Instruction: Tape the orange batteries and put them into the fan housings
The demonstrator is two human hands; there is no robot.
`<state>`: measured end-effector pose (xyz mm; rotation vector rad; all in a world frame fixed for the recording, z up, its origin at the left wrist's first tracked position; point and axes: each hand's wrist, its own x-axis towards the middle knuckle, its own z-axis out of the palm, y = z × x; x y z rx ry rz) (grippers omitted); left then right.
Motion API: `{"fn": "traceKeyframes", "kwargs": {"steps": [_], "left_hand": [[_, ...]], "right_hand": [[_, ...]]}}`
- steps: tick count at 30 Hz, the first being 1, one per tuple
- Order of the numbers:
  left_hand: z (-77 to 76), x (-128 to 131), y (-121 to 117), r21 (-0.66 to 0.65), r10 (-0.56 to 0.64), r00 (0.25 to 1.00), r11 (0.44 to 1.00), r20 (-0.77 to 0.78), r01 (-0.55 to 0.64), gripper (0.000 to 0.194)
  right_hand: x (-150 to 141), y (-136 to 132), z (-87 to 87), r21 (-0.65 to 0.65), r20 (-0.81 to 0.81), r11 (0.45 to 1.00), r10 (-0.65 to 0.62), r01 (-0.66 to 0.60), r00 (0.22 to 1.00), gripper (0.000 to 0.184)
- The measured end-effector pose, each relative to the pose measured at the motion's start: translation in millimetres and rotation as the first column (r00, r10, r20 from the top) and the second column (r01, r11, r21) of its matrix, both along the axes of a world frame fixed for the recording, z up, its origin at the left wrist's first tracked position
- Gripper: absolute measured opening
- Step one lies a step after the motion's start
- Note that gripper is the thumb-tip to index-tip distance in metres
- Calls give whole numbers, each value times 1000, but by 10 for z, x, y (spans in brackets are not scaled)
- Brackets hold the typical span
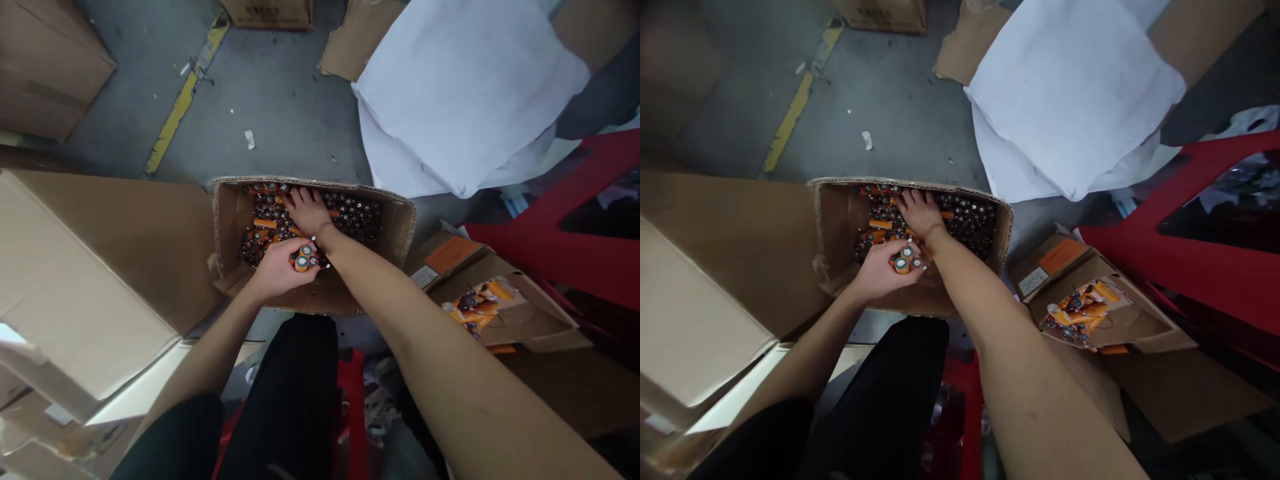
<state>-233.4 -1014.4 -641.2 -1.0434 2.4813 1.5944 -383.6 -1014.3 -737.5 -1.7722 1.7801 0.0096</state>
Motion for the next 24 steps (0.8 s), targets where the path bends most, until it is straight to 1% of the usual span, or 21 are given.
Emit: {"fn": "traceKeyframes", "kwargs": {"steps": [3,5,8,10,14,15,17,19,22,24], "left_hand": [[49,156,122,90,164,986,982,35,-166,20],[29,218,206,122,193,978,972,75,-201,19],[-28,245,292,129,134,984,980,121,-150,19],[-65,241,315,133,90,988,985,128,-107,21],[-119,243,325,144,62,986,986,153,-85,26],[-128,250,328,142,60,985,986,164,-84,27],[-141,268,335,128,62,981,988,186,-87,29],[-151,284,344,112,65,978,990,199,-89,32],[-162,296,352,107,69,979,990,193,-91,34],[-167,302,354,115,72,982,989,176,-93,34]], "right_hand": [[80,-8,-14,18,-5,1000,16,-16,1000,57],[60,27,-28,18,8,999,45,-45,999,56],[9,99,-44,39,30,998,49,-50,998,62],[18,127,-47,63,39,998,19,-21,999,64],[152,116,-47,71,14,994,-82,81,997,55],[186,102,-48,65,12,994,-87,86,996,51],[225,70,-47,50,31,997,-58,56,998,48],[229,38,-40,41,50,998,-39,37,998,53],[218,0,-9,48,61,998,-54,51,997,71],[226,-15,22,60,87,998,4,-9,996,78]]}}
